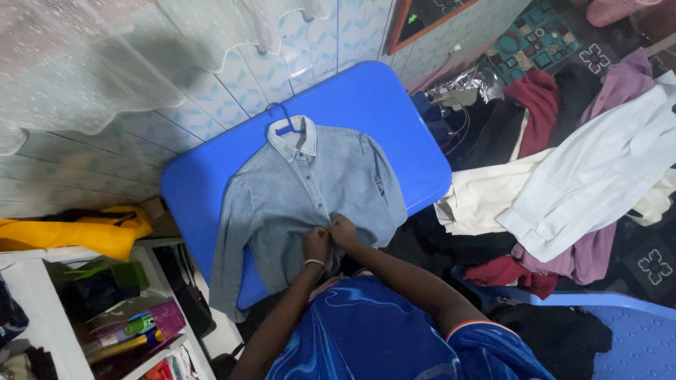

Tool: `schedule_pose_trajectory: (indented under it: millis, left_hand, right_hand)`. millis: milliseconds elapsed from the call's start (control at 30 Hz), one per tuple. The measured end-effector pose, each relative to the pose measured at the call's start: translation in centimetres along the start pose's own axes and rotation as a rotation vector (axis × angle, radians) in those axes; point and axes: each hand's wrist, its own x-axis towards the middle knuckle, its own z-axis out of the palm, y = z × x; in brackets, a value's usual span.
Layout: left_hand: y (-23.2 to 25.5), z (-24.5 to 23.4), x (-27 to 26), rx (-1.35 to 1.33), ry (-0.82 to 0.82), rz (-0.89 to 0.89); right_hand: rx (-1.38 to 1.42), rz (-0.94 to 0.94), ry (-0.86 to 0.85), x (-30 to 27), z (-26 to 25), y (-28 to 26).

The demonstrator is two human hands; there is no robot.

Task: The person folds several black garments on a blue table and then buttons a light blue shirt before placing it onto a hanger.

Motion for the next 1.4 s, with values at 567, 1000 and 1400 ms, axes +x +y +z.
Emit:
schedule_pose_trajectory:
  millis: [567, 1000, 1400]
  left_hand:
    - [0.6, -0.3, -0.5, -0.087, 0.118, -0.086]
    - [0.9, -1.3, 0.5, -0.503, -0.185, -0.359]
    - [-0.5, -0.4, -1.0, -0.242, -0.016, -0.160]
  right_hand:
    - [0.041, -0.116, 0.022, -0.9, -0.2, -0.5]
    - [-0.100, -0.381, -0.137, -0.3, -1.4, -0.1]
    - [-0.133, -0.413, -0.271, 0.3, -2.4, 1.9]
